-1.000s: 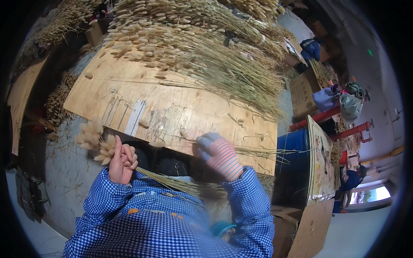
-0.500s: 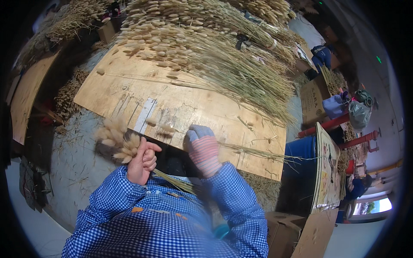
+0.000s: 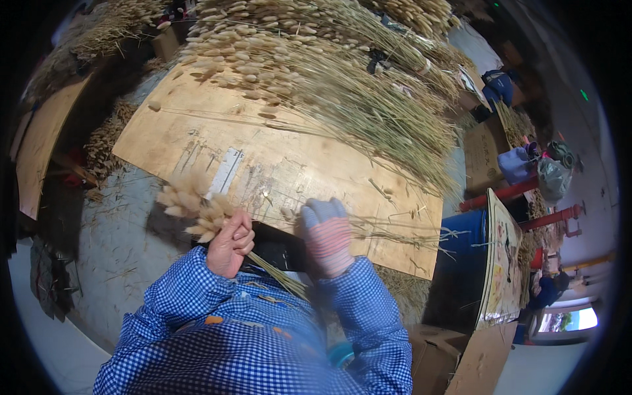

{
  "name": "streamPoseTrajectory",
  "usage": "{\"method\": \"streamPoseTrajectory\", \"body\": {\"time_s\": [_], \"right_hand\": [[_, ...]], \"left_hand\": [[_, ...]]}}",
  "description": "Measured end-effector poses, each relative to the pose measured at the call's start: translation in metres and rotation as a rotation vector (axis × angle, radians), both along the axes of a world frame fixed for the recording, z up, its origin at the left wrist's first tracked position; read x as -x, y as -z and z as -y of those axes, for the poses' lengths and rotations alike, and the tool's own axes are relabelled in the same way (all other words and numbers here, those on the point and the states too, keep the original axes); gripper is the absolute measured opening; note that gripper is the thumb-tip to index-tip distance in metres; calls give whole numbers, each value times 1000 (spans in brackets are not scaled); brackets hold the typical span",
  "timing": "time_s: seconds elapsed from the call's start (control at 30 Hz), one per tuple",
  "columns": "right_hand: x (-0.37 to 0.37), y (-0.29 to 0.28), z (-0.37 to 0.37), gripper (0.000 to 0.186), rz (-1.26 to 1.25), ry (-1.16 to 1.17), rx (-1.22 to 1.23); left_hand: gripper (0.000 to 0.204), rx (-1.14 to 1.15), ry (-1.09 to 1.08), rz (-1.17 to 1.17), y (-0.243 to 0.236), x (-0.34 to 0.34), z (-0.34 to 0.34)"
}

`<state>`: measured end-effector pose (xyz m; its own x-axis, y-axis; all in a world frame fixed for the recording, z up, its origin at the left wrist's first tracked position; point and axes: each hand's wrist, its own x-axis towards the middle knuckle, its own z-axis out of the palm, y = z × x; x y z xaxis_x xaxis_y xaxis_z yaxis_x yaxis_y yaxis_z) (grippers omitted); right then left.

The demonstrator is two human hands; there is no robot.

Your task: The person repeatedly strikes bundles of dried grain stalks against a wooden board to separate the heads from the stalks. The person then places the processed stalks into a cardboard box.

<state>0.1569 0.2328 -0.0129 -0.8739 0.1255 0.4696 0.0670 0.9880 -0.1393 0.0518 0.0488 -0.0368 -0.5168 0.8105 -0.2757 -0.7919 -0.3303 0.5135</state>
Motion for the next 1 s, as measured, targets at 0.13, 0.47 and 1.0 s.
{"method": "streamPoseTrajectory", "body": {"time_s": [0.13, 0.47, 1.0], "right_hand": [[-31, 4, -39, 24, -60, 106, -152], [-84, 18, -125, 24, -29, 274, -368], [-147, -3, -172, 23, 174, 639, 0]], "left_hand": [[39, -52, -58, -44, -6, 3, 19], [43, 30, -328, -140, -26, 9, 75], [37, -243, -587, -81, -26, 69, 163]]}}
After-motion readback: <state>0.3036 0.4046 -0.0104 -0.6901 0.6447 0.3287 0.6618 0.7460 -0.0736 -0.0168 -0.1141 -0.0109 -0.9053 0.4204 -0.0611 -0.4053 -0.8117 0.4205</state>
